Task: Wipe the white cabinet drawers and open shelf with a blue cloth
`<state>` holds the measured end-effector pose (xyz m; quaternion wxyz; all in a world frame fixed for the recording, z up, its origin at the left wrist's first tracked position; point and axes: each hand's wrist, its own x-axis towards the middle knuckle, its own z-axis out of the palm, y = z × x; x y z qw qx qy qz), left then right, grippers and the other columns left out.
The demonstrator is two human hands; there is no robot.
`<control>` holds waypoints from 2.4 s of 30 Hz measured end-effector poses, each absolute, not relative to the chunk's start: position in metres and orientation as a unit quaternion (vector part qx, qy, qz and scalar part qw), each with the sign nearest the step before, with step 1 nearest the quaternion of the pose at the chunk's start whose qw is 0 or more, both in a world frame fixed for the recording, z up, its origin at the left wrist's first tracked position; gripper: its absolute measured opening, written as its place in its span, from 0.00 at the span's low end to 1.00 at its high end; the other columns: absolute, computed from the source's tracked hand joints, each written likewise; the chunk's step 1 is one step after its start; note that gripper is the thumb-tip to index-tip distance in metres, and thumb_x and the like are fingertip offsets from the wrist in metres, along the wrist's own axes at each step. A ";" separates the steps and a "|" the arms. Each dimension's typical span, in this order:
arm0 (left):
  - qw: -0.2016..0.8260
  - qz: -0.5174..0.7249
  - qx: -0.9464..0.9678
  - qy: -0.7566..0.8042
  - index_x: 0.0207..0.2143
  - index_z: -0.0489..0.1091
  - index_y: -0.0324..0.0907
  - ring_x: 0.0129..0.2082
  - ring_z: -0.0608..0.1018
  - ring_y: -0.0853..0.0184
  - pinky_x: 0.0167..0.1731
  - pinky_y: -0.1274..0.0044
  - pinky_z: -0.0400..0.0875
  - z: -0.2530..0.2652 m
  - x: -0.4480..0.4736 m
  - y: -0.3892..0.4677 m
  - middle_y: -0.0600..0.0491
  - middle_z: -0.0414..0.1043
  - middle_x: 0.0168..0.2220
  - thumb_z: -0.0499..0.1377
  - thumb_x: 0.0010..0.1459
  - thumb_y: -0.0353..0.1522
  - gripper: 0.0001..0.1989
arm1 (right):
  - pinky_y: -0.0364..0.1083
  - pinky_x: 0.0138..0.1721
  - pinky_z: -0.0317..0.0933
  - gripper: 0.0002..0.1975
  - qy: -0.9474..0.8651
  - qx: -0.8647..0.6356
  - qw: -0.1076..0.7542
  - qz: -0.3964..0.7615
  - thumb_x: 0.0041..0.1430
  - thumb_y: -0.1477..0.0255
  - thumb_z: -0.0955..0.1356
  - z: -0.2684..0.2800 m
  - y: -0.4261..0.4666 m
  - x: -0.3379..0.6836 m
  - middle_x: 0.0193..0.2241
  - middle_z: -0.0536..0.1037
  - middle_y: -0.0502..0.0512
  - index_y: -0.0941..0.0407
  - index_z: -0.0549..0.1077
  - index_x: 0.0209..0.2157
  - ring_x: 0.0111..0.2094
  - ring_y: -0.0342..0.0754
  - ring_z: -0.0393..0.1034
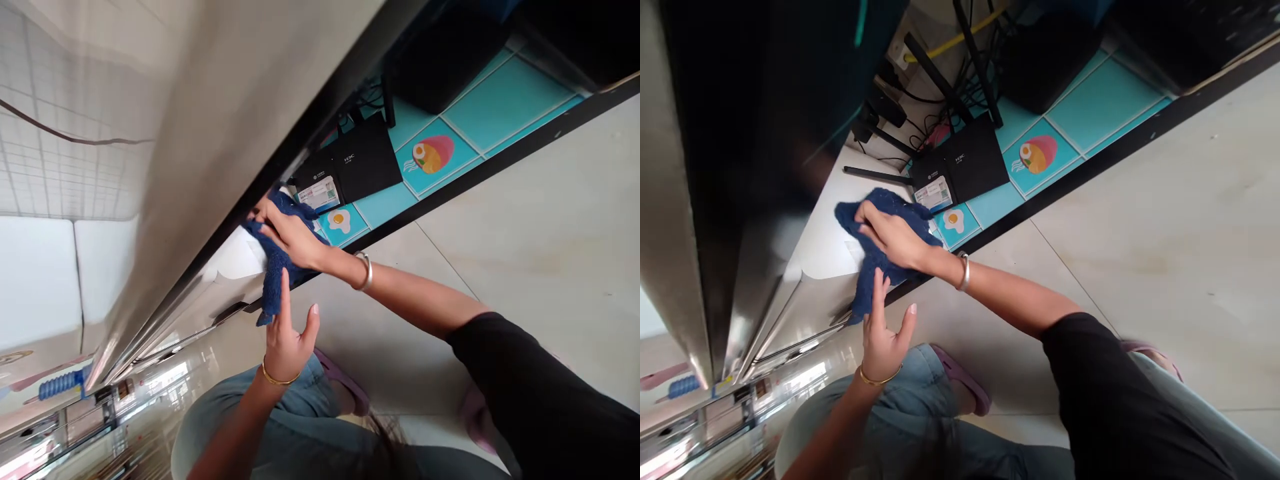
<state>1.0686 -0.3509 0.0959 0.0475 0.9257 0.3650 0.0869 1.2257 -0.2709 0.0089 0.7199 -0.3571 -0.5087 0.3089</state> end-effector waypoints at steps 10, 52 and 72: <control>0.113 0.054 0.901 0.415 0.76 0.40 0.45 0.66 0.72 0.54 0.60 0.67 0.74 0.112 1.067 -0.362 0.38 0.56 0.72 0.59 0.68 0.35 0.41 | 0.48 0.46 0.62 0.07 -0.553 -0.375 0.688 0.284 0.74 0.67 0.55 0.012 -0.249 1.236 0.40 0.72 0.56 0.54 0.60 0.45 0.41 0.49 0.68; 0.144 0.067 0.903 0.400 0.76 0.42 0.51 0.66 0.71 0.52 0.63 0.62 0.71 0.097 1.060 -0.356 0.38 0.55 0.71 0.60 0.67 0.35 0.41 | 0.45 0.40 0.59 0.07 -0.627 -0.368 0.641 0.248 0.76 0.67 0.55 0.010 -0.292 1.244 0.36 0.66 0.52 0.53 0.59 0.41 0.34 0.45 0.59; 0.358 0.134 0.811 0.443 0.73 0.49 0.61 0.73 0.59 0.51 0.70 0.61 0.61 0.093 1.060 -0.359 0.52 0.44 0.76 0.61 0.67 0.35 0.38 | 0.44 0.36 0.56 0.07 -0.672 -0.385 0.598 0.208 0.75 0.70 0.56 0.015 -0.303 1.253 0.33 0.65 0.51 0.54 0.60 0.41 0.33 0.45 0.58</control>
